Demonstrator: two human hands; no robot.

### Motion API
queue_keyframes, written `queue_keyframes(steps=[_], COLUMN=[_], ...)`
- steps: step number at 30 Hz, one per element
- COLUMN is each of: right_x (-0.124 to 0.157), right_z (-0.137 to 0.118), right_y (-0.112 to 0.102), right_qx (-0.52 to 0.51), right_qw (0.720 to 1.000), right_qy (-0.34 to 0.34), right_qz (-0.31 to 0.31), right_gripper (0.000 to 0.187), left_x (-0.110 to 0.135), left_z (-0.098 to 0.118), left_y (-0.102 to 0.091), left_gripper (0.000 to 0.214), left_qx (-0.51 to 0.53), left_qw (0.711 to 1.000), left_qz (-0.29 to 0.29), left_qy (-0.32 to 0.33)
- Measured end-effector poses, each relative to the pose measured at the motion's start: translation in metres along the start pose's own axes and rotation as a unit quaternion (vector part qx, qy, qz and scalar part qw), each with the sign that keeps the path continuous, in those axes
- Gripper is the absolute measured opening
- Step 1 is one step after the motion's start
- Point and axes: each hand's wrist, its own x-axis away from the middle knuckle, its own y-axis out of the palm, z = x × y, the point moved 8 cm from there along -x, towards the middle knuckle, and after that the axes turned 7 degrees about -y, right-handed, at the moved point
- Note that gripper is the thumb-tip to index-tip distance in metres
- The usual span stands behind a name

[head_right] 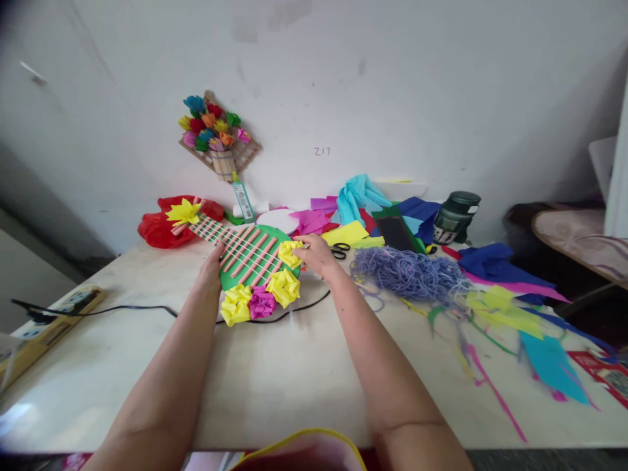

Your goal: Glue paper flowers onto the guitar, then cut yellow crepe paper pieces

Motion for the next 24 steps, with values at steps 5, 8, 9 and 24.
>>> queue_keyframes(steps=[5, 8, 9, 24], right_x=[0.001, 0.002, 0.003, 0.012], right_z=[0.005, 0.006, 0.005, 0.007], right_y=[0.004, 0.005, 0.006, 0.017], right_qx=[-0.015, -0.027, -0.037, -0.103], right_qw=[1.000, 0.999, 0.999, 0.991], right_qy=[0.012, 0.023, 0.030, 0.086], right_qz=[-0.011, -0.016, -0.021, -0.001], right_gripper=[0.038, 0.041, 0.042, 0.027], left_x=[0.001, 0.000, -0.001, 0.000], left_z=[0.000, 0.001, 0.001, 0.004], left_y=[-0.004, -0.004, -0.004, -0.006], left_gripper=[0.029, 0.030, 0.031, 0.031], left_qx=[0.002, -0.015, -0.022, -0.014], left_qw=[1.000, 1.000, 1.000, 0.999], left_qz=[0.016, 0.011, 0.004, 0.030], left_qy=[-0.008, -0.004, -0.001, -0.035])
